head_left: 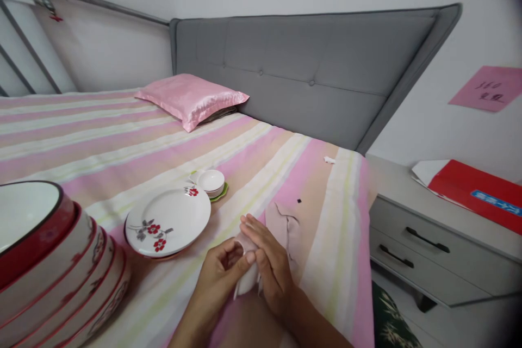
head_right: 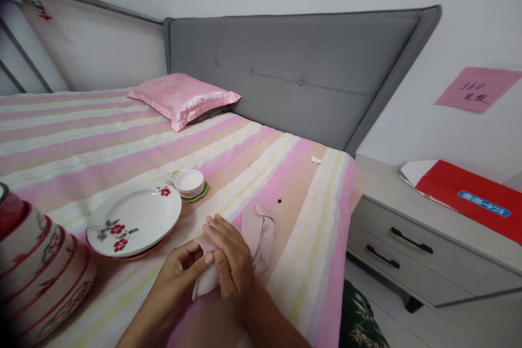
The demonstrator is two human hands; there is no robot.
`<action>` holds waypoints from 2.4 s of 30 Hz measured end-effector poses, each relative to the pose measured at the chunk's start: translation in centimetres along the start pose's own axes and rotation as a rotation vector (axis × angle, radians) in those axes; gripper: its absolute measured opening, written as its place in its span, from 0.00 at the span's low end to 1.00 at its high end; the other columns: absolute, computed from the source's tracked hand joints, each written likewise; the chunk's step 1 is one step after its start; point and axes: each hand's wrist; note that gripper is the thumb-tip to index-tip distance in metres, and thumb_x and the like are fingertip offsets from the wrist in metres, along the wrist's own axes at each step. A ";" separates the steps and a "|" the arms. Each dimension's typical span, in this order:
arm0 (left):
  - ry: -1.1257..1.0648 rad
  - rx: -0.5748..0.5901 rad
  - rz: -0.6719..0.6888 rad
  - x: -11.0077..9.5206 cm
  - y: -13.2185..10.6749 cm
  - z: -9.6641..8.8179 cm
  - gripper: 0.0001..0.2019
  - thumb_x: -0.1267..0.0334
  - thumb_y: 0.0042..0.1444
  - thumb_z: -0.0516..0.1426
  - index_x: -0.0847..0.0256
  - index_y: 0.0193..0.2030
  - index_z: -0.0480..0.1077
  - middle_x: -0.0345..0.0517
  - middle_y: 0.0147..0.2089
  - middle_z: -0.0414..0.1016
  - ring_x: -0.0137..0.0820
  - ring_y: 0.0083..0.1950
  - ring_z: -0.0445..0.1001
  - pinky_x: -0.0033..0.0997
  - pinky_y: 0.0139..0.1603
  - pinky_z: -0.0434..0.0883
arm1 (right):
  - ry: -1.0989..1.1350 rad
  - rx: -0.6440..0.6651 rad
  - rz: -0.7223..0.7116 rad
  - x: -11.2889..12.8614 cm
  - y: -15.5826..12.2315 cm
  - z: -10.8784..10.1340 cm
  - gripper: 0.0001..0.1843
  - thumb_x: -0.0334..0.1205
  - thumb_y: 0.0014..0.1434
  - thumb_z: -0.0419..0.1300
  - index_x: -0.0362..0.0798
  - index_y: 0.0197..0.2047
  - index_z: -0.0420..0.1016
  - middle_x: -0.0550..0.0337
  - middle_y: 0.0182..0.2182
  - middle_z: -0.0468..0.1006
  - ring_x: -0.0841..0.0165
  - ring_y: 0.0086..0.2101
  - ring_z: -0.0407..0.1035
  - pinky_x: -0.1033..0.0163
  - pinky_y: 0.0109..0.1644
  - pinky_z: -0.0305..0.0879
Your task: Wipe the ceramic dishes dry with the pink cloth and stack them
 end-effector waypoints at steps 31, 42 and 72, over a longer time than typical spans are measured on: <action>-0.208 -0.127 -0.063 -0.5 0.1 0.4 0.12 0.57 0.51 0.62 0.63 0.36 0.77 0.43 0.34 0.77 0.29 0.37 0.70 0.26 0.42 0.65 | -0.393 0.034 0.004 -1.4 1.3 1.3 0.24 0.35 0.65 0.45 0.50 0.65 0.57 0.57 0.63 0.61 0.62 0.65 0.47 0.45 0.66 0.47; -0.308 -0.170 -0.126 -0.9 0.4 0.9 0.19 0.54 0.48 0.64 0.66 0.43 0.77 0.53 0.41 0.81 0.40 0.43 0.76 0.35 0.46 0.68 | 0.140 -0.214 0.415 -3.7 1.9 0.8 0.25 0.48 0.67 0.43 0.46 0.60 0.65 0.52 0.58 0.68 0.64 0.59 0.61 0.52 0.64 0.56; -0.298 -0.252 -0.061 0.1 0.6 -0.2 0.18 0.59 0.49 0.62 0.64 0.47 0.75 0.52 0.47 0.79 0.40 0.51 0.73 0.37 0.56 0.65 | -0.411 0.202 -0.191 0.2 1.0 1.1 0.29 0.30 0.62 0.45 0.52 0.66 0.53 0.58 0.61 0.65 0.63 0.62 0.54 0.49 0.66 0.50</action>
Point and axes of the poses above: each hand's wrist, its own y-axis towards the middle knuckle, its own z-axis out of the palm, x = y × z
